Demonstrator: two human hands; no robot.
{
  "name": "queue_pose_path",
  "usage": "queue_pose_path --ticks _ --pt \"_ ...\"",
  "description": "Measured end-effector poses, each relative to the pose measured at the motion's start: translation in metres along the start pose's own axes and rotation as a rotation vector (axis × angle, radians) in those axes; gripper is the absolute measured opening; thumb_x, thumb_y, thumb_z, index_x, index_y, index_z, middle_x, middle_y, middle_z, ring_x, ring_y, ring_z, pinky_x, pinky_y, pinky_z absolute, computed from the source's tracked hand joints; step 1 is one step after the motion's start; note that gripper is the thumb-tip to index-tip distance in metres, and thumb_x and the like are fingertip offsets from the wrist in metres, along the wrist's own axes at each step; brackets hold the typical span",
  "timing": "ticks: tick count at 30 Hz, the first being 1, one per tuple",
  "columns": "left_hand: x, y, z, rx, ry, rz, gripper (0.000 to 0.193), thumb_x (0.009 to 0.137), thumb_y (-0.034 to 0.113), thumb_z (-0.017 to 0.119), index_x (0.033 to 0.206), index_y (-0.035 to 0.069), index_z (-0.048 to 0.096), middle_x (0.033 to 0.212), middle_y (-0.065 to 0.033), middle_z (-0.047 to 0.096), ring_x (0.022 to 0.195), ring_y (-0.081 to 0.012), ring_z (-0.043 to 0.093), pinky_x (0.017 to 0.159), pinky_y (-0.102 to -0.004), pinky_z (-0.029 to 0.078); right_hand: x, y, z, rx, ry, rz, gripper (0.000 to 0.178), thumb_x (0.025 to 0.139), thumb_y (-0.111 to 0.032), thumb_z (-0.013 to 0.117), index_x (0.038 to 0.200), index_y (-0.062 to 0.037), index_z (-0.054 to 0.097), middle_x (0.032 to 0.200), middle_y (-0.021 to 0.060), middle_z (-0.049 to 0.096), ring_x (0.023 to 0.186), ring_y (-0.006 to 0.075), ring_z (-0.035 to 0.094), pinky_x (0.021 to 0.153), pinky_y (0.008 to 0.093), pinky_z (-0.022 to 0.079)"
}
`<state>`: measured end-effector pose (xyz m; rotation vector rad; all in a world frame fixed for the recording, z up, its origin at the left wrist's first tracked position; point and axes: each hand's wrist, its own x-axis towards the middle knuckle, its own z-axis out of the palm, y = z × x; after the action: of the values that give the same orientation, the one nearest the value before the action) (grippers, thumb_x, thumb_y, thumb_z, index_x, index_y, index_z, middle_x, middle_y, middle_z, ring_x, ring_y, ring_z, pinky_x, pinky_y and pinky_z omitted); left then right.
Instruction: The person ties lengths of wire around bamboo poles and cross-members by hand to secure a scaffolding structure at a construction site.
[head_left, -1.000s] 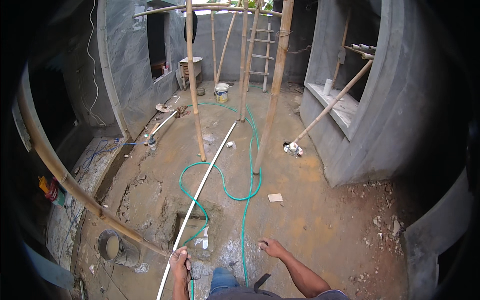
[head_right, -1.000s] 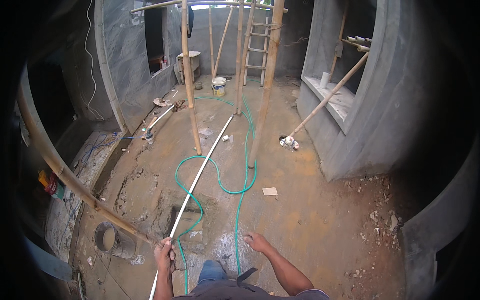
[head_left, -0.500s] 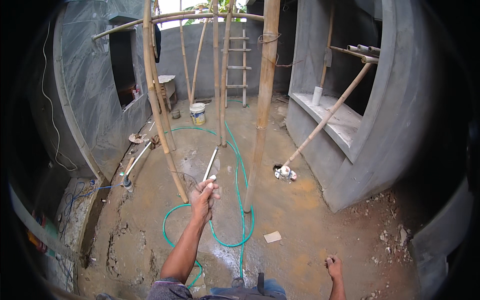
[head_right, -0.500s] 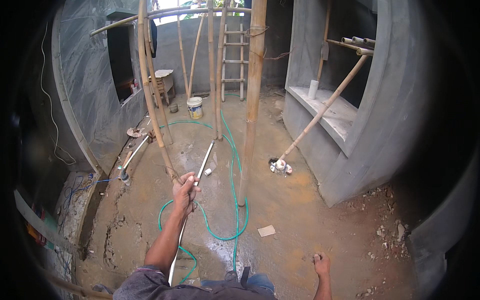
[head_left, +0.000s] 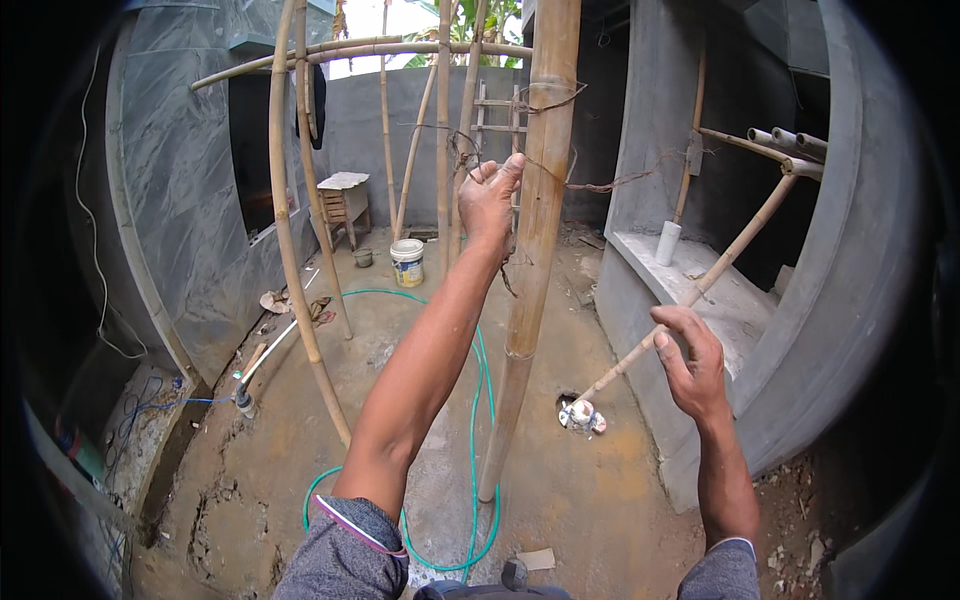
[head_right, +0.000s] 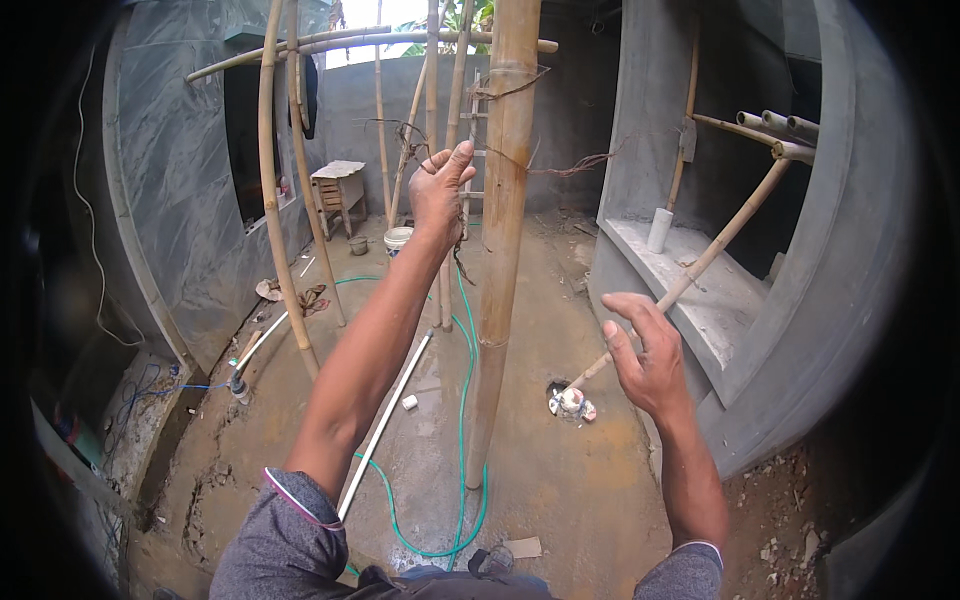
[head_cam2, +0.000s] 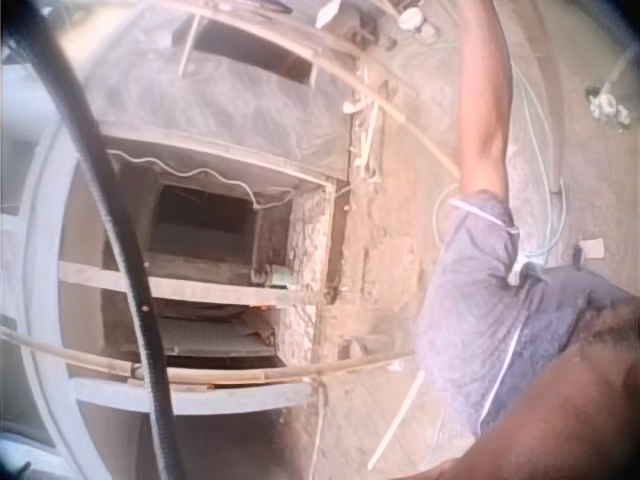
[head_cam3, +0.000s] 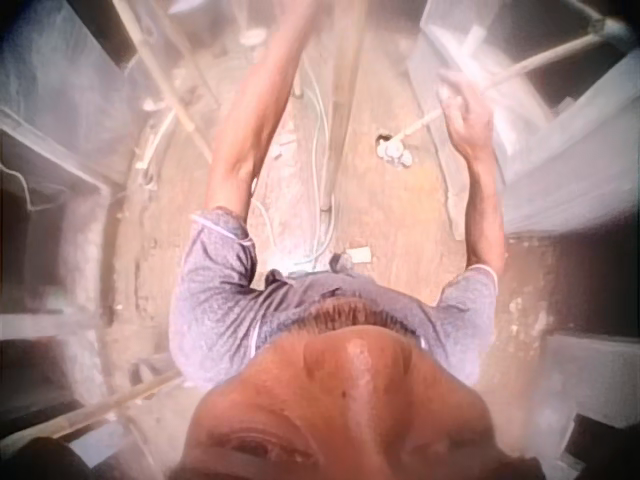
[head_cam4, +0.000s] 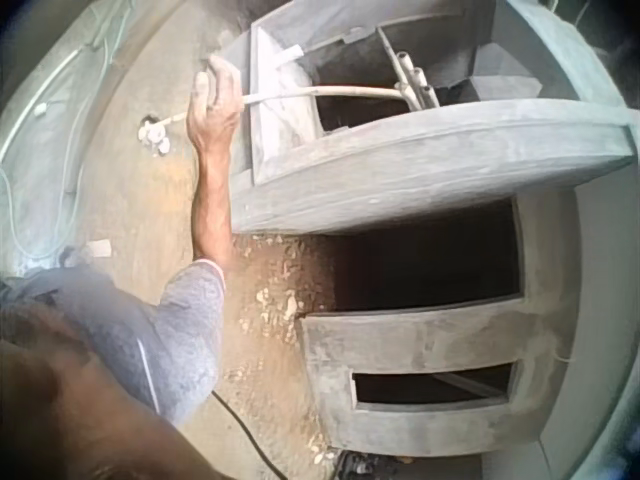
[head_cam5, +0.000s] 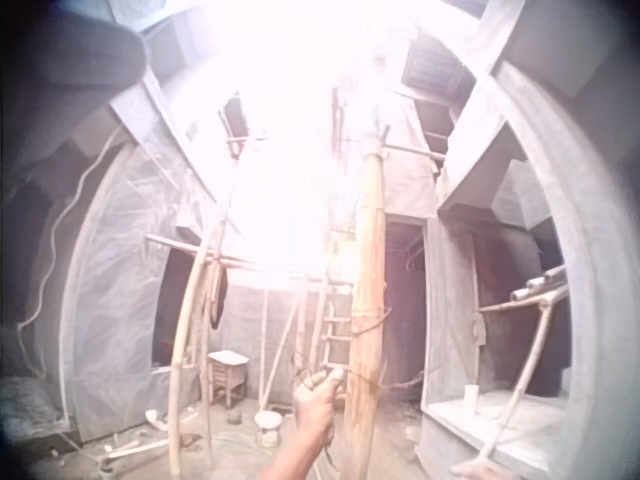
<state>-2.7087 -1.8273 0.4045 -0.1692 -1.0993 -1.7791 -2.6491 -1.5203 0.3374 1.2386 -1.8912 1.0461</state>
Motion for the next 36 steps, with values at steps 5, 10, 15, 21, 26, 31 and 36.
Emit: queue_pose_path --ticks 5,10,15,21,26,31,36 --pt "0.063 -0.037 0.051 0.221 -0.06 0.147 0.056 0.075 0.027 0.082 0.11 -0.006 0.053 0.088 -0.0064 0.061 0.077 -0.0135 0.06 0.074 -0.0264 0.048 0.184 0.088 0.055 -0.332 0.179 -0.383 0.036 0.089 -0.019 0.059 0.12 -0.0014 0.055 0.111 0.0189 0.061 0.102 0.0348 0.059 0.096 0.0392 0.042" --pt "0.069 -0.038 0.033 0.237 -0.235 0.163 0.045 0.086 0.023 0.068 0.116 -0.007 0.052 0.084 -0.0048 0.059 0.067 -0.011 0.058 0.066 -0.0236 0.047 0.186 0.125 0.096 -0.722 -0.206 -0.233 0.034 0.085 -0.013 0.056 0.118 -0.0062 0.055 0.083 0.0101 0.06 0.082 0.0267 0.062 0.081 0.043 0.044" --pt "0.082 -0.033 0.02 0.293 -0.343 0.158 0.037 0.097 0.025 0.053 0.119 -0.004 0.051 0.07 0.0022 0.049 0.056 -0.0048 0.05 0.048 -0.02 0.042 0.165 0.094 0.11 -0.653 -0.098 -0.289 0.022 0.081 -0.006 0.053 0.102 -0.0058 0.059 0.072 0.0088 0.057 0.07 0.0266 0.062 0.062 0.0402 0.042" --pt "0.082 -0.03 -0.002 0.163 -0.485 -0.021 0.041 0.098 0.031 0.05 0.121 -0.003 0.051 0.064 0.0055 0.041 0.052 -0.0022 0.042 0.045 -0.0179 0.04 0.181 0.05 0.076 -0.618 -0.462 -0.304 0.028 0.078 0.0 0.052 0.104 0.0053 0.055 0.074 0.0161 0.058 0.073 0.033 0.061 0.06 0.0431 0.049" --pt "0.066 -0.06 -0.026 0.183 -0.533 -0.112 0.045 0.098 0.036 0.05 0.125 0.001 0.051 0.059 0.0073 0.038 0.046 -0.0015 0.037 0.042 -0.0169 0.032 0.101 0.041 0.155 -0.56 -0.435 -0.024 0.044 0.081 0.001 0.054 0.122 0.012 0.043 0.093 0.0236 0.059 0.086 0.037 0.061 0.072 0.0422 0.051" --pt "0.065 -0.073 -0.022 0.029 -0.581 -0.134 0.045 0.097 0.038 0.051 0.125 0.003 0.052 0.06 0.007 0.039 0.047 -0.0014 0.038 0.043 -0.0171 0.031 0.098 0.048 0.134 -0.546 -0.232 -0.063 0.038 0.081 0.0 0.054 0.119 0.0075 0.052 0.109 0.0263 0.059 0.093 0.0374 0.062 0.084 0.0419 0.05" --pt "0.061 -0.085 -0.029 -0.017 -0.513 -0.1 0.03 0.095 0.035 0.057 0.106 0.007 0.057 0.064 0.0058 0.044 0.052 -0.0026 0.041 0.043 -0.0184 0.029 0.105 -0.007 0.089 -0.334 0.169 -0.148 0.034 0.077 0.003 0.064 0.111 -0.0003 0.06 0.103 0.018 0.064 0.088 0.0318 0.064 0.08 0.0382 0.052"
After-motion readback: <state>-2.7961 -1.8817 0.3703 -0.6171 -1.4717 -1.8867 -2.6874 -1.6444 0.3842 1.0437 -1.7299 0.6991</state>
